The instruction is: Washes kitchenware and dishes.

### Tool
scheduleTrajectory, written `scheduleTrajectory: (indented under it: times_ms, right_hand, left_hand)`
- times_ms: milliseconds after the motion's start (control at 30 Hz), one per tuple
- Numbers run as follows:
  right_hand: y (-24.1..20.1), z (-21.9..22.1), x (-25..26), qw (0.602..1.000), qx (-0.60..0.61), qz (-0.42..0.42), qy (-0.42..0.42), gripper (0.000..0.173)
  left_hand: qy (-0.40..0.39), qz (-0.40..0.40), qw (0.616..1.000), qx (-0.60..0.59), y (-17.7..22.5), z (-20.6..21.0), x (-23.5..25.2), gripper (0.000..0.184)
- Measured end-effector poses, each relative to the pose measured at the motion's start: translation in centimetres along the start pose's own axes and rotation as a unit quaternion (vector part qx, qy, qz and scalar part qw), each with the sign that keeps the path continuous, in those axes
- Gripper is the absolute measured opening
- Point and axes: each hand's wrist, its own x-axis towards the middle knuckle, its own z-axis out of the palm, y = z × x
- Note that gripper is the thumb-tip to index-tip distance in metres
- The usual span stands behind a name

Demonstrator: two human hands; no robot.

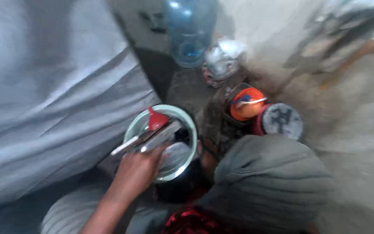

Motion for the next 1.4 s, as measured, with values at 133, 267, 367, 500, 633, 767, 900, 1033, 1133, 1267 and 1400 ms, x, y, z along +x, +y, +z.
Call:
scheduleTrajectory:
  times_ms: [133,267,367,500,633,767,900,1033,1133,1267,1400]
  right_hand:
    - [1.8,-1.8,2.2,0.964,0.173,0.189,0.069,0.032]
    - [14.0,1.6,7.1,0.953,0.233,-0.056,0.184,0.031]
    - [14.4,1.4,7.6,0.945,0.289,0.047,0.148,0.043]
    - [15.5,0.5,8.5,0.919,0.342,0.151,0.122,0.067]
    - [19.8,-2.3,9.1,0.958,0.199,0.116,0.169,0.033]
    - [25.8,-3.8,9.2,0.975,-0.05,0.147,0.157,0.042]
    - [31.2,-2.5,8.7,0.938,-0.209,0.276,-0.033,0.058]
    - [35.2,0.1,8.1,0.897,-0.254,0.332,-0.141,0.056]
    - [38.4,1.9,8.1,0.923,-0.209,0.315,-0.073,0.053]
    - [36.4,1.2,6.9,0.938,-0.138,0.318,-0.022,0.047]
    - [36.5,1.6,6.4,0.964,-0.009,0.264,-0.022,0.044]
  left_hand:
    - [-0.094,-0.033,0.995,0.02,0.0,4.2,0.5,0.045]
    - [-0.115,-0.044,0.992,0.028,0.1,4.4,2.1,0.063]
    - [-0.114,-0.055,0.992,0.015,0.1,4.2,3.2,0.062]
    - [-0.105,-0.033,0.994,-0.018,0.8,4.0,4.2,0.051]
    - [-0.096,0.002,0.99,-0.103,2.0,3.5,4.7,0.051]
    - [-0.119,-0.002,0.986,-0.115,0.7,4.8,4.5,0.052]
    - [-0.143,-0.008,0.983,-0.115,1.7,4.9,5.1,0.05]
    - [-0.174,-0.025,0.974,-0.142,6.9,2.1,7.5,0.041]
    - [-0.197,-0.038,0.968,-0.152,7.6,1.5,7.8,0.038]
    - [-0.216,-0.052,0.962,-0.158,8.2,1.4,8.1,0.038]
    - [-0.195,-0.038,0.951,-0.237,8.0,3.2,8.5,0.038]
